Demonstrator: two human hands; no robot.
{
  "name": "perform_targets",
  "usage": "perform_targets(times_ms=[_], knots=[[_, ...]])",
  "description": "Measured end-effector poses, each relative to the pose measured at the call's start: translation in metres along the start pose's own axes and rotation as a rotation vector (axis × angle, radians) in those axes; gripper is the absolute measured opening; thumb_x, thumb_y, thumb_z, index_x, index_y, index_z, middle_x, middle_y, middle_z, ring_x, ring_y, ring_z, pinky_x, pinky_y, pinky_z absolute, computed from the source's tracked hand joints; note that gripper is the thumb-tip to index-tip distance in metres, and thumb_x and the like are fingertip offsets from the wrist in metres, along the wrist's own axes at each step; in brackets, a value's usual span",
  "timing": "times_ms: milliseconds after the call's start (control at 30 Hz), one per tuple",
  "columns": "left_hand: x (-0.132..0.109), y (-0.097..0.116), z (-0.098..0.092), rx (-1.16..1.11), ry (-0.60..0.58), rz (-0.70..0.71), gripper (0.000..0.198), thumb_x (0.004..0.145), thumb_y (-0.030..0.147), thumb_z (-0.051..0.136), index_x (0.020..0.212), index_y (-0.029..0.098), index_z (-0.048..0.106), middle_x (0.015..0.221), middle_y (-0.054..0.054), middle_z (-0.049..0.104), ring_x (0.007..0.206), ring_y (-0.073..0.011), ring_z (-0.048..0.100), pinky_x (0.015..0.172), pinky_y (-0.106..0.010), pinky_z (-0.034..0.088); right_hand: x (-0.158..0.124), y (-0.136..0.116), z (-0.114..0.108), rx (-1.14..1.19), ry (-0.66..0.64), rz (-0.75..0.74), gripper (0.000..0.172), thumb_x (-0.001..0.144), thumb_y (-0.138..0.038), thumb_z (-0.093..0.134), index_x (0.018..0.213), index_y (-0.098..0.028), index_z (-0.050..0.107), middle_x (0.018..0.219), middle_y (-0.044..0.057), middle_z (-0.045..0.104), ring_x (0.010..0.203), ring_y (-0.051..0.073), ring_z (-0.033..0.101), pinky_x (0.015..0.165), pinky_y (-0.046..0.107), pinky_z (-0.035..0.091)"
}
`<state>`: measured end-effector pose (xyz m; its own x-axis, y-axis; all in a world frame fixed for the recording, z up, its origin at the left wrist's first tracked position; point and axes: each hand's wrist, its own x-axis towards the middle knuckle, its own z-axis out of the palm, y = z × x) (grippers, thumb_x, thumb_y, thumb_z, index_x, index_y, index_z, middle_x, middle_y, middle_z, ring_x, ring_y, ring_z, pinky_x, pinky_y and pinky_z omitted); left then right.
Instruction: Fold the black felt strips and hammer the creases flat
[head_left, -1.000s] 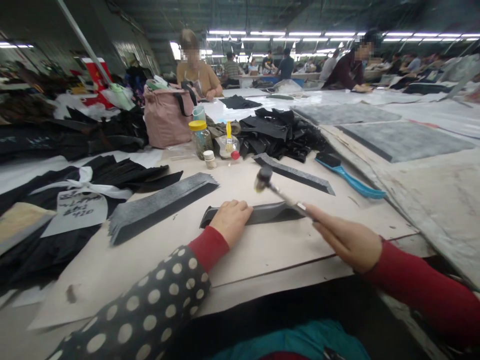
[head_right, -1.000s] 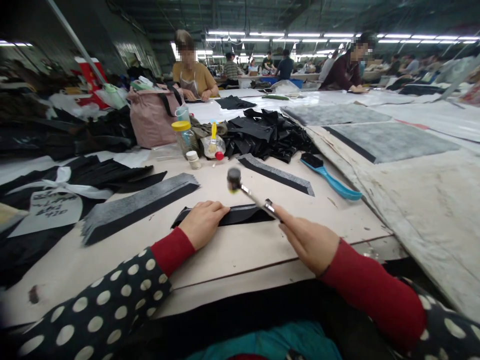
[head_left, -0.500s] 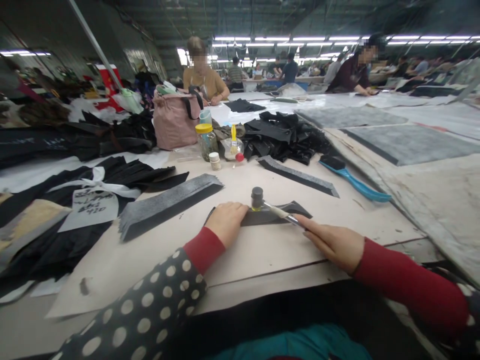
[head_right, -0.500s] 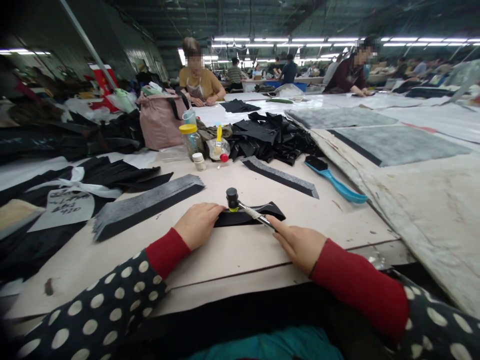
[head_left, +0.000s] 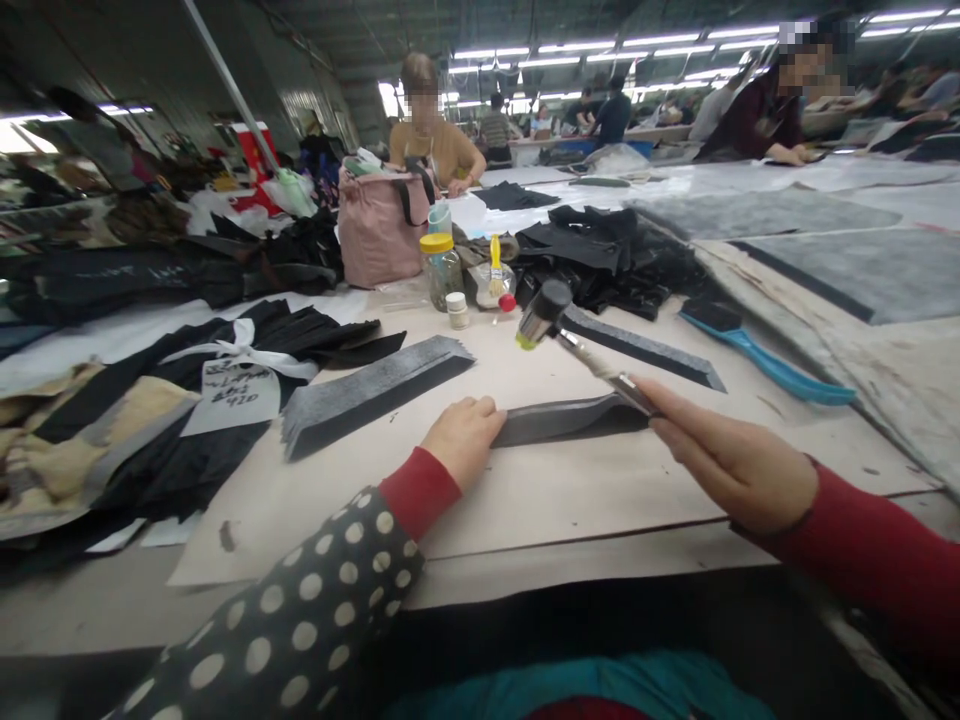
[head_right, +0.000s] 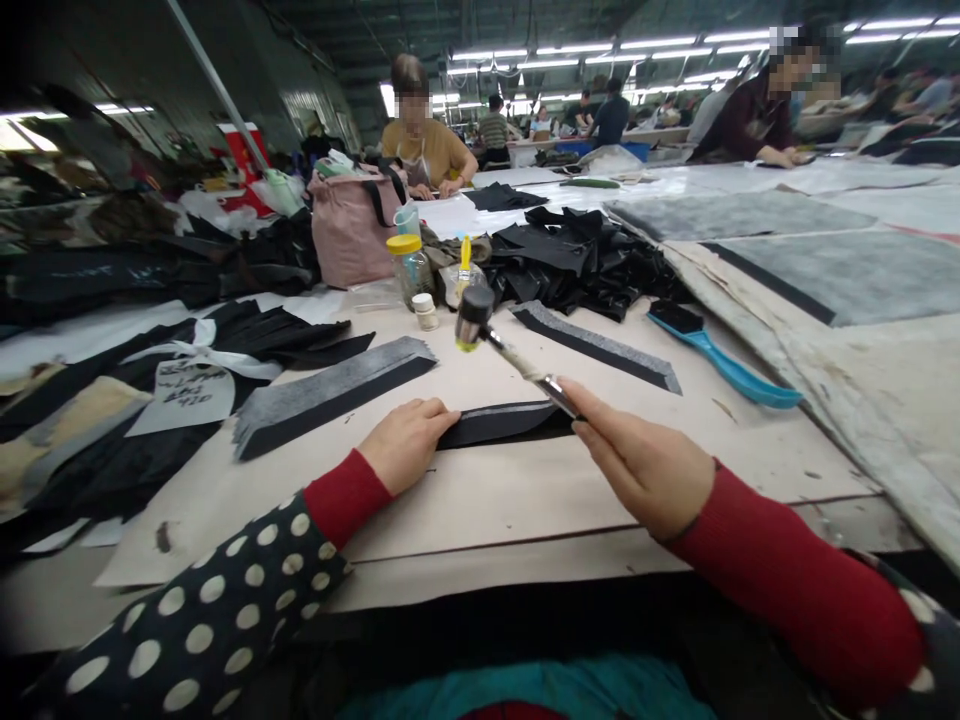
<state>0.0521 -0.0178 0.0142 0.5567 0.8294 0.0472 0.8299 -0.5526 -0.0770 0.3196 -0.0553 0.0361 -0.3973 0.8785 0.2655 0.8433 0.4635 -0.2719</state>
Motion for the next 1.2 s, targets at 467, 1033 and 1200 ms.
perform_targets(times_ms=[467, 1033, 1200], knots=[[-0.018, -0.008, 0.007, -0.1, 0.098, 0.045, 0.031, 0.083, 0.012, 0.038, 0.11, 0.018, 0.052, 0.11, -0.007, 0.058, 0.101, -0.0183, 0.052, 0.087, -0.034, 0.039, 0.008, -0.011, 0.014, -0.053, -0.193, -0.07, 0.045, 0.087, -0.031, 0.027, 0.128, -0.022, 0.042, 0.089, 0.006, 0.068, 0.072, 0.019, 0.064, 0.063, 0.03, 0.05], [-0.026, -0.049, 0.002, -0.399, 0.173, -0.167, 0.017, 0.077, 0.02, 0.05, 0.09, 0.017, 0.061, 0.089, -0.004, 0.056, 0.084, -0.0158, 0.051, 0.077, -0.029, 0.042, -0.002, -0.013, 0.034, -0.134, -0.182, -0.042, 0.046, 0.088, -0.029, 0.023, 0.132, -0.023, 0.036, 0.087, 0.008, 0.067, 0.072, 0.02, 0.063, 0.063, 0.032, 0.048], [-0.029, -0.049, 0.006, -0.366, 0.168, -0.126, 0.016, 0.079, 0.021, 0.049, 0.087, 0.018, 0.063, 0.087, -0.004, 0.056, 0.083, -0.0151, 0.051, 0.076, -0.028, 0.042, -0.003, -0.011, 0.035, -0.129, -0.159, -0.061, 0.046, 0.088, -0.029, 0.025, 0.131, -0.023, 0.037, 0.087, 0.007, 0.067, 0.07, 0.018, 0.063, 0.063, 0.03, 0.049]])
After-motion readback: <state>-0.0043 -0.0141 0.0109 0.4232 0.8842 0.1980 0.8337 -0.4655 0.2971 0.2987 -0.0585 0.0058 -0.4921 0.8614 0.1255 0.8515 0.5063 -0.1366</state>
